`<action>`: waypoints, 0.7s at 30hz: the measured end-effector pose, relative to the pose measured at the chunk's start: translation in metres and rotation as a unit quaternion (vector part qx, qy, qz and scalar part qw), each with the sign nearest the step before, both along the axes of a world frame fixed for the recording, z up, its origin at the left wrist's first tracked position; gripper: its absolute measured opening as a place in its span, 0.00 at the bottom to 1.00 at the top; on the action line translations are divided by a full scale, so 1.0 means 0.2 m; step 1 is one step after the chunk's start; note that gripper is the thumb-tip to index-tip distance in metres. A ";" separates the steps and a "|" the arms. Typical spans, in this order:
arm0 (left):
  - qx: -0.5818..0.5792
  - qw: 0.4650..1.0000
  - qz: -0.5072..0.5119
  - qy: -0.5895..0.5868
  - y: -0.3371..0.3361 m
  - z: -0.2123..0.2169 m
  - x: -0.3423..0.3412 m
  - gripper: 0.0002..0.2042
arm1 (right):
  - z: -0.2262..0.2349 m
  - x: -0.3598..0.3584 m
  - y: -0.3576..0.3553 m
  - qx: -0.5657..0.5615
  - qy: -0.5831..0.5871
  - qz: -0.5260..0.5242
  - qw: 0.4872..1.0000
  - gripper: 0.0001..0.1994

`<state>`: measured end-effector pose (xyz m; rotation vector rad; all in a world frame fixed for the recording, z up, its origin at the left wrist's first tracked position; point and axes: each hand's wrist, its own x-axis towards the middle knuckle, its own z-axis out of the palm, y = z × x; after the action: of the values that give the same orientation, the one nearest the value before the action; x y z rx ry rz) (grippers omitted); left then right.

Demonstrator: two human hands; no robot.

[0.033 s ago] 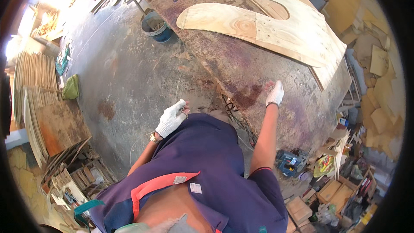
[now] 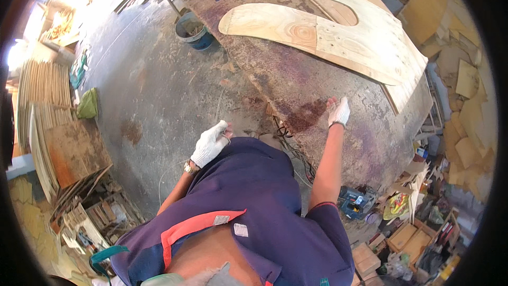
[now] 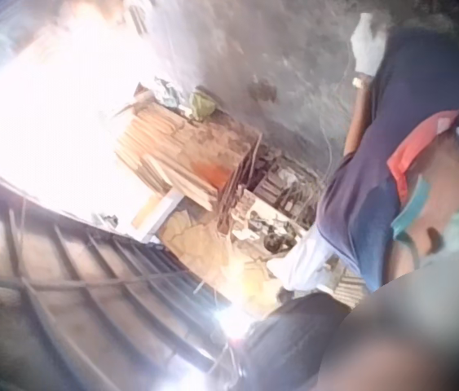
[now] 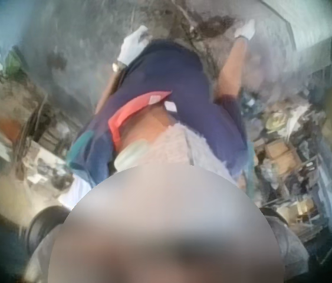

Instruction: The person assembles wooden parts by aligning and nailing them together using a nail gun. They then place a template on the assembled piece and trace its outline with a marker.

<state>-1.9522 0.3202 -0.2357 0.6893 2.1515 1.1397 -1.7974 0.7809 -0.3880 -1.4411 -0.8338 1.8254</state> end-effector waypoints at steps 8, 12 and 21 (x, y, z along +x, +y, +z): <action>-0.002 0.996 0.086 -0.032 0.21 0.01 -0.27 0.16 | -0.20 -0.45 0.60 -0.142 0.129 -0.128 0.973 0.38; -0.003 0.998 0.056 -0.035 0.37 -0.05 -0.59 0.16 | -0.24 -0.67 0.74 -0.129 0.110 -0.128 0.977 0.26; -0.043 0.974 -0.177 0.132 0.87 -0.10 -1.34 0.26 | -0.28 -0.65 0.65 -0.089 -0.018 -0.163 0.982 0.20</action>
<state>-2.2200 0.4944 -0.2559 1.1846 2.1594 0.7963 -1.9279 0.9118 -0.4438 -1.6200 -0.4262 1.6585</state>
